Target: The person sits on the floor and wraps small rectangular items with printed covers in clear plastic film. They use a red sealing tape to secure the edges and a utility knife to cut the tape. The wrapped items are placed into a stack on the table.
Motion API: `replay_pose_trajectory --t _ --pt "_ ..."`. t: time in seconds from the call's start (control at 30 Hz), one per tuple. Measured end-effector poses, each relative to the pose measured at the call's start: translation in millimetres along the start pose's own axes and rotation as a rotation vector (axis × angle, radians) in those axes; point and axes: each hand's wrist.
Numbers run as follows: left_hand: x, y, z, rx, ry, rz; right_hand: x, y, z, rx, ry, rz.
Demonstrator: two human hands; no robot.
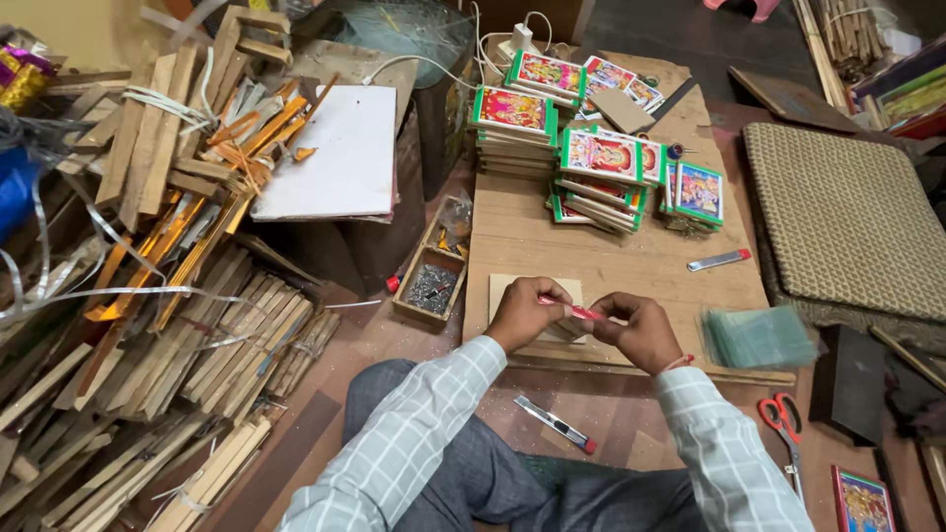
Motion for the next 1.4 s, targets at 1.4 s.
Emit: replay_pose_trajectory --t 1.4 --pt "39.8 -8.3 -13.4 -0.039 0.488 0.252 -2.2 -6.0 -21.2 -0.241 -0.149 -0.193"
Point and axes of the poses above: each hand's wrist, its own y-axis away from the middle knuckle, its own z-axis out of the back of the hand, x = y × z, and after that the axes turned 5 degrees about -y, right-handed
